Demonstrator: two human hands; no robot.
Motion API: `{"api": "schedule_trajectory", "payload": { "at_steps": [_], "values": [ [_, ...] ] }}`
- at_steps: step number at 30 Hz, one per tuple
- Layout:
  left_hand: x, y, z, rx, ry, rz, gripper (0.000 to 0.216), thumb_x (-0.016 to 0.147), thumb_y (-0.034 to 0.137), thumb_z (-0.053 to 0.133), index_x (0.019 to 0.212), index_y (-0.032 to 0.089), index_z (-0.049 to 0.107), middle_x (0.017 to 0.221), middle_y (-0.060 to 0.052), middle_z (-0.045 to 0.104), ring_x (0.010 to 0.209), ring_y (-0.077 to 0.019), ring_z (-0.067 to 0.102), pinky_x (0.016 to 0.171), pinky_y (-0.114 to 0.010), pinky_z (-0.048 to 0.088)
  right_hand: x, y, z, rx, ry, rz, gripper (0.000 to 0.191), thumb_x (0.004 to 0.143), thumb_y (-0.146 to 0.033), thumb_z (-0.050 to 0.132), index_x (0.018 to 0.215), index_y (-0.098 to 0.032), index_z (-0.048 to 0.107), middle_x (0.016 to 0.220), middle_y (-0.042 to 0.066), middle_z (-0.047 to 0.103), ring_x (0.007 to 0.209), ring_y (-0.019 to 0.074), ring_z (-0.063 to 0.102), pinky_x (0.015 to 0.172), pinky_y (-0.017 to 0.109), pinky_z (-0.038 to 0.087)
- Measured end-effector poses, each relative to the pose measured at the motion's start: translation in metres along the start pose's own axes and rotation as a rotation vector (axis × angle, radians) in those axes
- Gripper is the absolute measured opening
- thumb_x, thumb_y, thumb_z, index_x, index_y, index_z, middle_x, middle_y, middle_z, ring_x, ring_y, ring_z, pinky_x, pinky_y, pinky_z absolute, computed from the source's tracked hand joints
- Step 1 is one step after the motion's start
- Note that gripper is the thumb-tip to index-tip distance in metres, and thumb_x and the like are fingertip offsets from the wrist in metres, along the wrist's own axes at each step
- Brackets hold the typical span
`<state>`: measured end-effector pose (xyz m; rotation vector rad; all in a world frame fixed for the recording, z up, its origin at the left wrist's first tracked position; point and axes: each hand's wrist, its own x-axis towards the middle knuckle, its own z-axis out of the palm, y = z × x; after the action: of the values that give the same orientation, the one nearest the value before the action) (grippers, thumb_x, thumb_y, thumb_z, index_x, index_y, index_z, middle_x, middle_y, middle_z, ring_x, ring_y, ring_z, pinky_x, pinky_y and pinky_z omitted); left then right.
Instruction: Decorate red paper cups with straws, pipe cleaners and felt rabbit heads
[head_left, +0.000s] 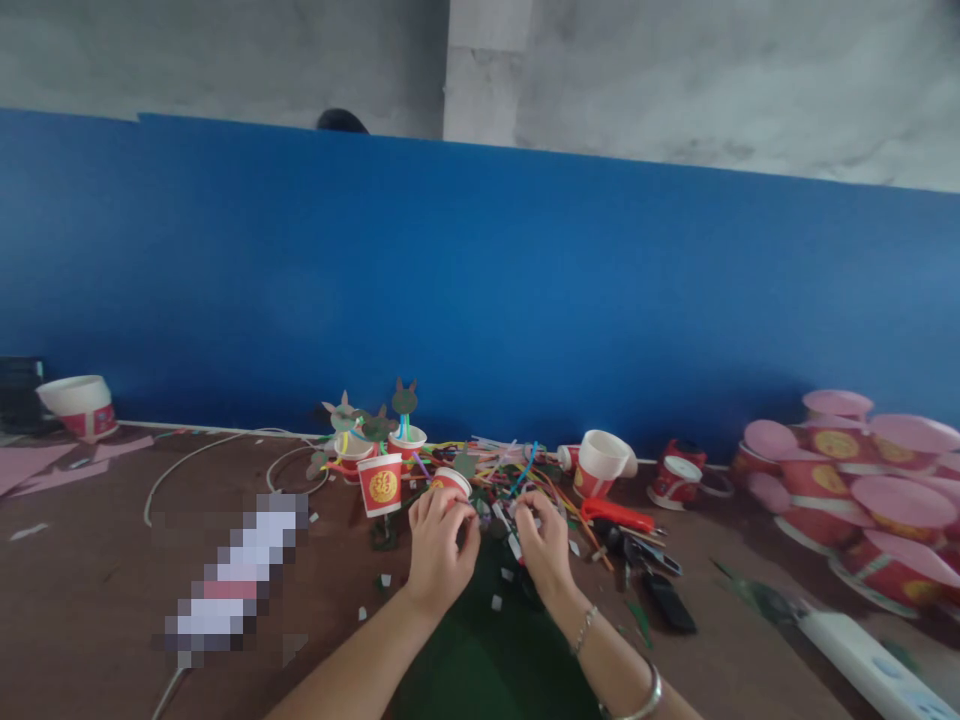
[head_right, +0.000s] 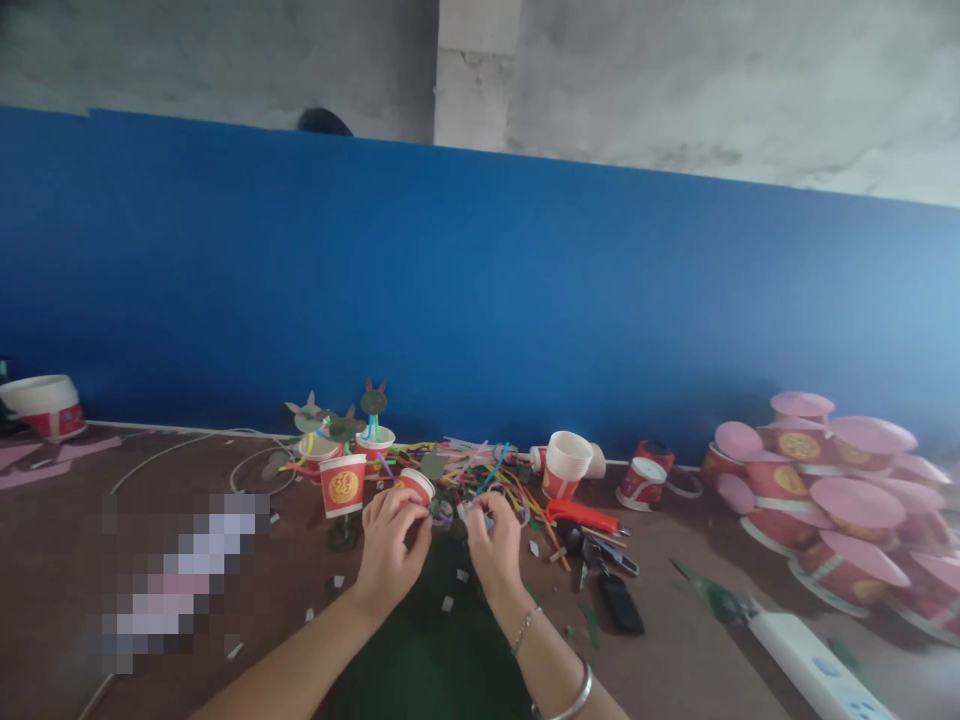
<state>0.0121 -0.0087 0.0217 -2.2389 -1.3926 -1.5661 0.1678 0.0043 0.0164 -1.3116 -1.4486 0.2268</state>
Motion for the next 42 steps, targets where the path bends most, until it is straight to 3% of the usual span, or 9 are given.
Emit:
{"api": "schedule_trajectory", "payload": {
  "at_steps": [3, 5, 8, 15, 24, 32, 35, 38, 42],
  "values": [
    [0.000, 0.001, -0.001, 0.029, 0.017, 0.009, 0.007, 0.081, 0.018, 0.055, 0.077, 0.021, 0.060, 0.092, -0.005, 0.059, 0.090, -0.0218, 0.051, 0.083, -0.038, 0.036, 0.002, 0.000, -0.002, -0.038, -0.050, -0.075, 0.026, 0.078, -0.023, 0.043, 0.053, -0.021, 0.042, 0.054, -0.001, 0.046, 0.056, 0.0144, 0.044, 0.055, 0.025, 0.035],
    [0.000, 0.001, -0.001, 0.051, 0.020, 0.026, 0.008, 0.081, 0.018, 0.055, 0.078, 0.021, 0.061, 0.092, -0.005, 0.059, 0.091, -0.0222, 0.051, 0.084, -0.038, 0.036, 0.002, -0.005, -0.001, -0.026, -0.075, -0.100, 0.022, 0.077, -0.024, 0.048, 0.055, -0.020, 0.045, 0.056, -0.001, 0.049, 0.058, 0.0144, 0.046, 0.057, 0.026, 0.037],
    [0.000, 0.002, -0.001, 0.084, 0.012, 0.067, 0.007, 0.080, 0.017, 0.057, 0.079, 0.022, 0.062, 0.094, -0.006, 0.059, 0.094, -0.0229, 0.052, 0.084, -0.039, 0.036, -0.001, -0.014, 0.000, 0.070, -0.118, -0.029, 0.019, 0.079, -0.029, 0.049, 0.064, -0.018, 0.052, 0.062, 0.000, 0.053, 0.061, 0.0145, 0.049, 0.058, 0.025, 0.038],
    [-0.002, 0.003, -0.001, 0.064, -0.013, 0.132, 0.010, 0.081, 0.016, 0.056, 0.080, 0.023, 0.062, 0.094, -0.004, 0.060, 0.094, -0.0217, 0.053, 0.084, -0.038, 0.036, -0.003, -0.016, 0.006, 0.228, -0.250, 0.125, 0.026, 0.079, -0.036, 0.052, 0.062, -0.017, 0.058, 0.056, -0.001, 0.053, 0.057, 0.0142, 0.048, 0.053, 0.024, 0.037],
    [0.003, -0.001, -0.002, -0.107, 0.002, -0.115, 0.007, 0.081, 0.024, 0.055, 0.080, 0.020, 0.060, 0.092, -0.006, 0.059, 0.093, -0.0232, 0.053, 0.083, -0.040, 0.040, -0.001, -0.021, 0.001, 0.201, -0.215, 0.042, 0.025, 0.080, -0.034, 0.051, 0.063, -0.017, 0.057, 0.059, 0.001, 0.055, 0.057, 0.0145, 0.048, 0.053, 0.024, 0.038],
    [0.004, -0.005, 0.005, -0.378, -0.106, -0.072, 0.012, 0.082, 0.022, 0.052, 0.071, 0.019, 0.054, 0.089, -0.007, 0.058, 0.089, -0.0210, 0.054, 0.080, -0.036, 0.045, -0.002, -0.014, 0.006, 0.382, -0.321, 0.139, 0.029, 0.085, -0.039, 0.049, 0.066, -0.018, 0.051, 0.059, -0.002, 0.045, 0.056, 0.0116, 0.042, 0.049, 0.021, 0.037],
    [0.003, -0.002, 0.001, -0.278, -0.083, -0.090, 0.004, 0.081, 0.020, 0.051, 0.081, 0.020, 0.055, 0.091, -0.007, 0.059, 0.092, -0.0229, 0.054, 0.082, -0.039, 0.043, -0.001, -0.014, 0.003, 0.286, -0.357, 0.024, 0.028, 0.088, -0.037, 0.046, 0.067, -0.019, 0.049, 0.060, -0.002, 0.046, 0.057, 0.0121, 0.044, 0.051, 0.022, 0.039],
    [0.002, -0.002, -0.001, -0.182, -0.088, -0.058, 0.015, 0.080, 0.021, 0.052, 0.095, 0.020, 0.056, 0.095, -0.007, 0.061, 0.095, -0.0237, 0.055, 0.084, -0.040, 0.041, -0.001, -0.016, -0.001, 0.117, -0.368, -0.181, 0.025, 0.091, -0.032, 0.041, 0.071, -0.019, 0.050, 0.067, 0.001, 0.052, 0.064, 0.0144, 0.049, 0.060, 0.025, 0.043],
    [0.001, -0.005, 0.001, -0.176, -0.163, 0.004, 0.010, 0.084, 0.019, 0.049, 0.082, 0.021, 0.059, 0.079, -0.004, 0.064, 0.080, -0.0197, 0.059, 0.079, -0.037, 0.041, -0.002, -0.017, -0.002, 0.024, -0.345, -0.255, 0.024, 0.092, -0.029, 0.041, 0.072, -0.020, 0.052, 0.071, 0.003, 0.056, 0.068, 0.0165, 0.054, 0.063, 0.027, 0.044]
  ]
}}
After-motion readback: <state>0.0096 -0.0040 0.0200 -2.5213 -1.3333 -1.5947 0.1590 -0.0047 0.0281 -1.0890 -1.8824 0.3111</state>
